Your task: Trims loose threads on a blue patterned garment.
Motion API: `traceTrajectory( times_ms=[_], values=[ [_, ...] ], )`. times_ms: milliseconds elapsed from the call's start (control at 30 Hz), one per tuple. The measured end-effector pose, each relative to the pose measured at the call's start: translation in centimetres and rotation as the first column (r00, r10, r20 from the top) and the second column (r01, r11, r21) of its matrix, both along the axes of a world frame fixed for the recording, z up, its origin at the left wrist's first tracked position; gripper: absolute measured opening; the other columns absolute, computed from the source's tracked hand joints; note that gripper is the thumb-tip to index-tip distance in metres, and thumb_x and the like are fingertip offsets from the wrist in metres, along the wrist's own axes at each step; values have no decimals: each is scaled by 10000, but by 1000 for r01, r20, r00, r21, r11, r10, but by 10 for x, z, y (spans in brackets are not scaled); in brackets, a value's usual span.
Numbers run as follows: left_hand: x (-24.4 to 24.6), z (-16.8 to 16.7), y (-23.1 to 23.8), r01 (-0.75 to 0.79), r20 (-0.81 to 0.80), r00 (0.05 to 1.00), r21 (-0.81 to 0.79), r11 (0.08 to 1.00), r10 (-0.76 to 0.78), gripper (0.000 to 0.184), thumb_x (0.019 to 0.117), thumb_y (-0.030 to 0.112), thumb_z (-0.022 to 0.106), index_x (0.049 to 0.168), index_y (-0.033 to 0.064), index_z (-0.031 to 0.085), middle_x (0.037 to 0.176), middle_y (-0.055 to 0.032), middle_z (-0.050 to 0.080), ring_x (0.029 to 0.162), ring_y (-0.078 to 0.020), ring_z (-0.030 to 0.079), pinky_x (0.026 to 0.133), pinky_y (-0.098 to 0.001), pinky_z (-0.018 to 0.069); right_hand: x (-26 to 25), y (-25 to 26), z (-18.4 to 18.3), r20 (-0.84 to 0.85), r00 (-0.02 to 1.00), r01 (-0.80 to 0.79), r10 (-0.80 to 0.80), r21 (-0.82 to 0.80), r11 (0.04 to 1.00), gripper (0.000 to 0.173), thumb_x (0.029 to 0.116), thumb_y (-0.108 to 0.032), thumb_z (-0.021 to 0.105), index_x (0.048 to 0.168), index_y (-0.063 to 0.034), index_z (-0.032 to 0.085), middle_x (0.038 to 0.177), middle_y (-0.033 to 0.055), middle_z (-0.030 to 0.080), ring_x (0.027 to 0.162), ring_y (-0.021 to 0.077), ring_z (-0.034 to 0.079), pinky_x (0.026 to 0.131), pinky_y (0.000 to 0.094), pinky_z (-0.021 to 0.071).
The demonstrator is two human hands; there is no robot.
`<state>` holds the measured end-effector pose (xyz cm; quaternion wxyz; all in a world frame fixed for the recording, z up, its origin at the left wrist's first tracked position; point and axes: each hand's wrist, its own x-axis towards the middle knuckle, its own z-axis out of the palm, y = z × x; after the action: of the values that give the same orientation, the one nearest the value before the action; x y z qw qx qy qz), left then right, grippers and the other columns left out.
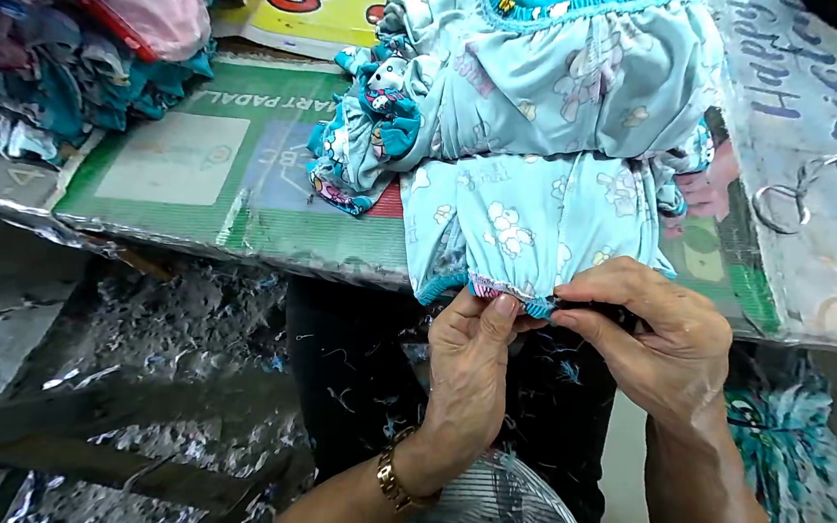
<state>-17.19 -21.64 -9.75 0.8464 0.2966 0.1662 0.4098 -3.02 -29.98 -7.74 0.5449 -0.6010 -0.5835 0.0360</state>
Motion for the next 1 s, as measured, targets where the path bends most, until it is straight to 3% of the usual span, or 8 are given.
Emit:
traceTrajectory(
  times_ms=[133, 333, 533, 1000],
  values=[
    [-1, -1, -1, 12, 9, 1000, -27, 1000, -12, 133, 1015, 59, 595, 1088, 13, 695, 998, -123, 741, 912, -189, 745, 887, -374, 616, 0, -2, 1, 36, 999, -5, 8, -72, 997, 189, 938, -202, 749, 1084, -87, 717, 980, -39, 672, 874, -22, 633, 757, 113, 546],
    [-2, -6, -6, 54, 47, 998, -62, 997, -52, 156, 974, 11, 639, 1125, -4, 673, 1034, -135, 734, 942, -198, 739, 905, -389, 607, -1, -3, -2, 44, 999, -1, 3, -41, 999, 139, 922, -167, 765, 1021, -75, 732, 965, -30, 707, 893, -5, 663, 785, 130, 566],
    [0, -6, -8, 91, 48, 995, -97, 991, -87, 183, 941, -14, 675, 1123, 0, 685, 1021, -141, 738, 932, -205, 741, 903, -385, 607, 2, -8, -4, -30, 999, -24, 22, -51, 998, 144, 920, -166, 765, 1039, -90, 736, 977, -45, 702, 880, -3, 659, 771, 134, 568],
    [2, -8, -7, 81, 35, 996, -73, 994, -79, 145, 961, 0, 650, 1096, 20, 700, 1010, -125, 739, 921, -193, 742, 883, -376, 614, 0, -6, -5, -59, 998, -23, 19, -58, 998, 108, 922, -143, 758, 1005, -75, 747, 950, -35, 705, 851, 8, 665, 745, 141, 577]
  ],
)
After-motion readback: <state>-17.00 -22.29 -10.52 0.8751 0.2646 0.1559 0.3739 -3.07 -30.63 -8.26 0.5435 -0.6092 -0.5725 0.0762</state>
